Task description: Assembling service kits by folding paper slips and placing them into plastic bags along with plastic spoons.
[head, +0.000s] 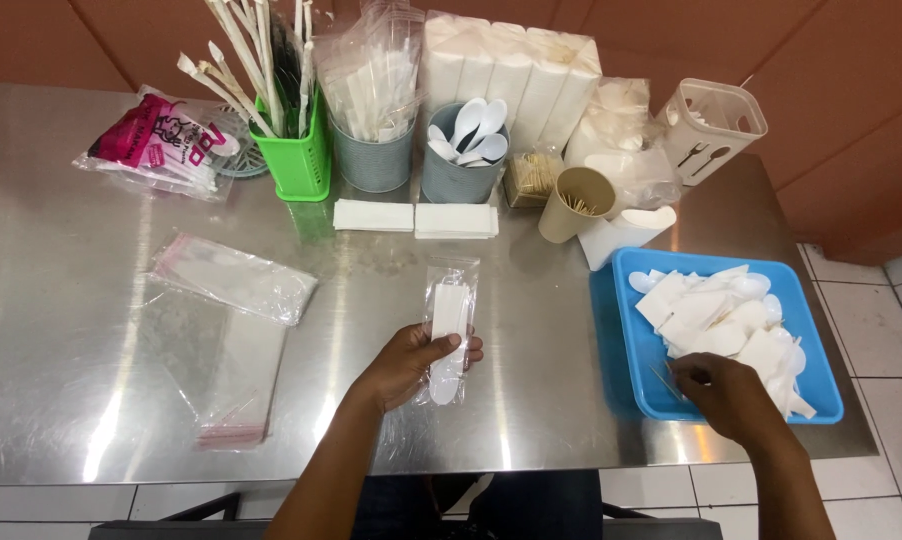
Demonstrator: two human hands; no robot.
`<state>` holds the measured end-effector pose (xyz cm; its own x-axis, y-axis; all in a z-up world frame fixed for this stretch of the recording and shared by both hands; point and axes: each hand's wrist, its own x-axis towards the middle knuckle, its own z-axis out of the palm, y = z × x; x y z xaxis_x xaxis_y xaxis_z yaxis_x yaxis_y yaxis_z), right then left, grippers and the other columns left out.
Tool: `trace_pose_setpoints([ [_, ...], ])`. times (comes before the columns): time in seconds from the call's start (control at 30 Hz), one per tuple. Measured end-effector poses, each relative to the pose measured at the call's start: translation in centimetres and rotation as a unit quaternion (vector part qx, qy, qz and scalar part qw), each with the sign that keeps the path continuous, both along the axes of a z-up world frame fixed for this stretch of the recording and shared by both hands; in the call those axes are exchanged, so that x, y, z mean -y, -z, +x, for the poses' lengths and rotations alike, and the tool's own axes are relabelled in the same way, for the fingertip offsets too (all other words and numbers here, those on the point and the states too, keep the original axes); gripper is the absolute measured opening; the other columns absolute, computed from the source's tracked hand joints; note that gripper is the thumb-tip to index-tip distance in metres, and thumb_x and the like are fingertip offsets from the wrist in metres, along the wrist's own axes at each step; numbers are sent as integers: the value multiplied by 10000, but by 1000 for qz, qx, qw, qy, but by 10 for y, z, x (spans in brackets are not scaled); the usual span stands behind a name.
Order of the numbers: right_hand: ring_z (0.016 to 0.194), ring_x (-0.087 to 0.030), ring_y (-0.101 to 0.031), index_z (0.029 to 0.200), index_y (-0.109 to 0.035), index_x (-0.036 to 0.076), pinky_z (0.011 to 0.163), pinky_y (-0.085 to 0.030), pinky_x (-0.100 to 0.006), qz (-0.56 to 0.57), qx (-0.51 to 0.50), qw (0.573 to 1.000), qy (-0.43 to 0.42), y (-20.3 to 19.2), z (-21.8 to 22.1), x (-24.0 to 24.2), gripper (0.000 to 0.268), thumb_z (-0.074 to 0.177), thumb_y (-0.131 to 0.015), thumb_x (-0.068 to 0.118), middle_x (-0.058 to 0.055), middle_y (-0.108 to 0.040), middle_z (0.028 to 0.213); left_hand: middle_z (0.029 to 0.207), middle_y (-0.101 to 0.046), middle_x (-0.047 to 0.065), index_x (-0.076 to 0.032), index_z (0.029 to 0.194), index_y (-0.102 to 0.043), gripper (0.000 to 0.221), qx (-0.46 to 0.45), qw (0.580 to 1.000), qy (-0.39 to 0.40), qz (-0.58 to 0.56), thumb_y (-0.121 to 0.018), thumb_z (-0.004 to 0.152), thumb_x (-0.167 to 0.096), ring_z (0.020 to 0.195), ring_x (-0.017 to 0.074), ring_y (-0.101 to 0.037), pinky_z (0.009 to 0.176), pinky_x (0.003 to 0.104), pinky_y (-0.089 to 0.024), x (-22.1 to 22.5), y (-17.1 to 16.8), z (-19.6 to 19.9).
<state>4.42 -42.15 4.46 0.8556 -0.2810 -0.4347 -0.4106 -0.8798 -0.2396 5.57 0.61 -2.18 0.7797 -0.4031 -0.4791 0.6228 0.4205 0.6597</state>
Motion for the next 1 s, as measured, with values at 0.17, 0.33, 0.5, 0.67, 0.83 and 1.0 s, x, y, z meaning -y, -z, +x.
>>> trace_pose_setpoints([
  [0.17, 1105, -336, -715, 1160, -777, 47, 946, -576, -471, 102, 141, 981, 90, -30, -3, -28, 240, 1039, -677, 229, -135, -775, 1212, 1321, -745, 295, 80, 1349, -672, 448, -4, 1000, 7, 6, -685, 958, -140, 1201, 369, -739, 1007, 423, -613, 0, 0, 1],
  [0.33, 981, -316, -734, 1345, -614, 60, 897, -589, -452, 285, 271, 916, 82, -49, 11, -87, 345, 1008, -675, 105, -186, -765, 1051, 1303, -745, 285, 120, 1351, -647, 459, -7, 1000, -10, -5, -687, 949, -99, 1193, 366, -733, 1077, 430, -604, 3, 7, 0],
  [0.5, 782, -226, -677, 1377, -612, -21, 671, -558, -325, 501, 286, 817, -15, -22, 54, -170, 455, 934, -711, 2, -184, -708, 892, 1146, -784, 215, 56, 1281, -719, 344, 57, 998, -3, -31, -741, 994, -133, 997, 294, -781, 919, 430, -643, 0, 22, -1],
  [0.67, 756, -191, -688, 1254, -662, -14, 635, -535, -301, 499, 286, 818, -26, -2, 86, -233, 304, 962, -712, 52, -166, -731, 869, 1181, -779, 223, 54, 1299, -713, 346, 63, 998, 1, -19, -733, 1005, -128, 1024, 298, -776, 947, 438, -639, 1, 23, -1],
  [0.83, 765, -152, -697, 1171, -683, -5, 619, -509, -252, 492, 309, 814, -15, 3, 103, -251, 215, 967, -709, 55, -138, -739, 876, 1197, -778, 205, 33, 1317, -717, 357, 66, 998, 9, -19, -738, 1008, -144, 1049, 290, -775, 965, 433, -637, 1, 33, -1],
  [1.0, 770, -135, -686, 1194, -696, 17, 693, -532, -265, 477, 319, 817, -51, 20, 116, -249, 239, 956, -712, 35, -131, -757, 929, 1137, -789, 198, 48, 1260, -731, 316, 73, 997, 0, -37, -744, 996, -126, 1019, 286, -789, 924, 424, -652, 2, 33, 0],
])
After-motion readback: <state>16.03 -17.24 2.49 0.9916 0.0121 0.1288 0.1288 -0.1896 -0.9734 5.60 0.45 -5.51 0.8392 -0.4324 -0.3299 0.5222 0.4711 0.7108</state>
